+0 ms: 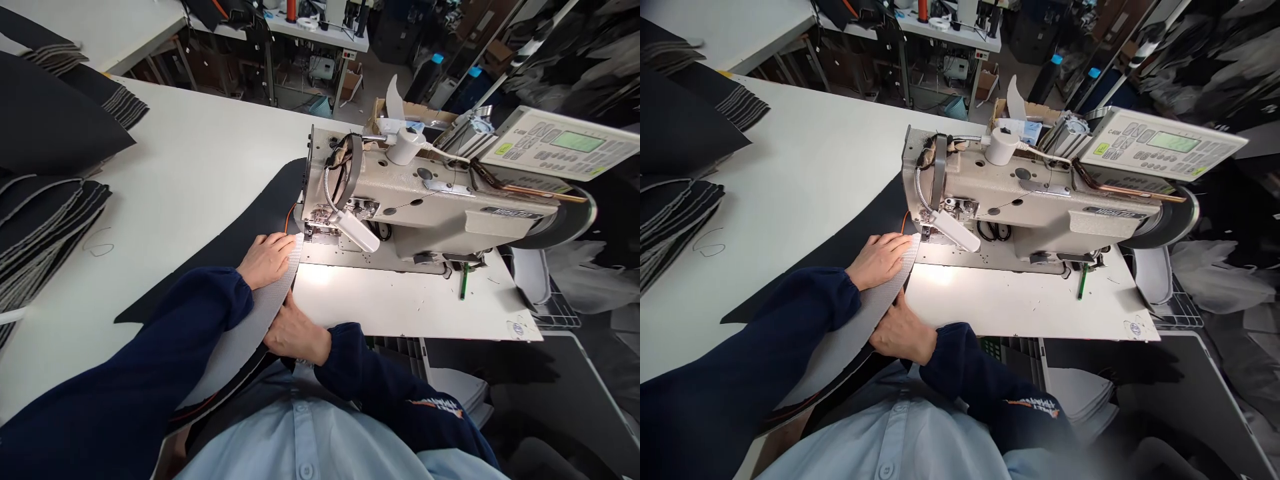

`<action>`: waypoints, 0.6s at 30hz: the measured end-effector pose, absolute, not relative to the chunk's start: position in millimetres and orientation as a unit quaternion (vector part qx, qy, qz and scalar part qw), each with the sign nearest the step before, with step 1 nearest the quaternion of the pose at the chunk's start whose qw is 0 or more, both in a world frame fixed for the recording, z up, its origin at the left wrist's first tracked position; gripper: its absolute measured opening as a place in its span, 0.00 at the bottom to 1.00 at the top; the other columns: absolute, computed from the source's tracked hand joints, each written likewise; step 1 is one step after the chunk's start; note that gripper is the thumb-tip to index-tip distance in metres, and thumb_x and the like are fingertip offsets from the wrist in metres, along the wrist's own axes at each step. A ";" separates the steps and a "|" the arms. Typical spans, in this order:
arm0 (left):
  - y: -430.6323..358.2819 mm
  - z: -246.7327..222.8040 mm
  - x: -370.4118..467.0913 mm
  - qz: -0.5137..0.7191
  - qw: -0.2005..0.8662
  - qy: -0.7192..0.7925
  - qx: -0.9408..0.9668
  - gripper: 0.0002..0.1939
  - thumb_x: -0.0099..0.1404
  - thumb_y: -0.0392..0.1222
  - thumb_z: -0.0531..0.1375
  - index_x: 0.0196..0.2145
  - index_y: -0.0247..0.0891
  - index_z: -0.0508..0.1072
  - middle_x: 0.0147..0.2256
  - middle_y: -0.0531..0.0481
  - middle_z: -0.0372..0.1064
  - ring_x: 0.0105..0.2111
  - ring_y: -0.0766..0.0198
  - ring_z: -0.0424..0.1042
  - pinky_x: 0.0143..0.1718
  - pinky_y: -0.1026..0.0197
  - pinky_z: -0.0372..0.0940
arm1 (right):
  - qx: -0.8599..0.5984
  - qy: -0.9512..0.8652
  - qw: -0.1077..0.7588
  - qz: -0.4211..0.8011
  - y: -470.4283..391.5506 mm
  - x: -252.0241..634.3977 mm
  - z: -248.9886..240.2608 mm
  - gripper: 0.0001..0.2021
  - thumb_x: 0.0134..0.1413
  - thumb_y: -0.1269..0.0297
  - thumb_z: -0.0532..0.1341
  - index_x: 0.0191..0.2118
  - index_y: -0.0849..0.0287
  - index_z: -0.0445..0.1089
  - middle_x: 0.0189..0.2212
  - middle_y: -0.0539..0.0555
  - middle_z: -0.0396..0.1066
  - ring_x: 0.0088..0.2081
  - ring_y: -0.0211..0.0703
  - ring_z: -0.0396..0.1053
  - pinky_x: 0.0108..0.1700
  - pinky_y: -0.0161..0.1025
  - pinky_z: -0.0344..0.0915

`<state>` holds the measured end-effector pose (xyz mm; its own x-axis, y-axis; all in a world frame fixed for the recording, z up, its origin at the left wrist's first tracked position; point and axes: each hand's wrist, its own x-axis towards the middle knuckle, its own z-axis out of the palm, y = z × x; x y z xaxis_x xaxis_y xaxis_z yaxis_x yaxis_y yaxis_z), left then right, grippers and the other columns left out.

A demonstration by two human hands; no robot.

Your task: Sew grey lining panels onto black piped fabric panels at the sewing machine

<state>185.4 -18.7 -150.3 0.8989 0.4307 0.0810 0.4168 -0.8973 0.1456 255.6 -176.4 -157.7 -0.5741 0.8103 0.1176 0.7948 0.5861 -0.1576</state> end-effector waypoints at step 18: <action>-28.3 -139.9 214.3 0.033 0.068 0.217 0.973 0.30 0.66 0.52 0.50 0.60 0.31 0.63 0.63 0.39 0.57 0.65 0.50 0.49 0.63 0.43 0.45 | -0.454 -0.888 0.057 0.043 -181.6 277.6 -150.9 0.13 0.62 0.69 0.52 0.44 0.62 0.73 0.42 0.62 0.72 0.48 0.60 0.64 0.54 0.75 0.47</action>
<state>214.3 -28.3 -139.9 0.9034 0.4274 0.0352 0.4183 -0.8962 0.1478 277.6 -181.6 -150.9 -0.5810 0.8116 0.0619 0.8019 0.5837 -0.1271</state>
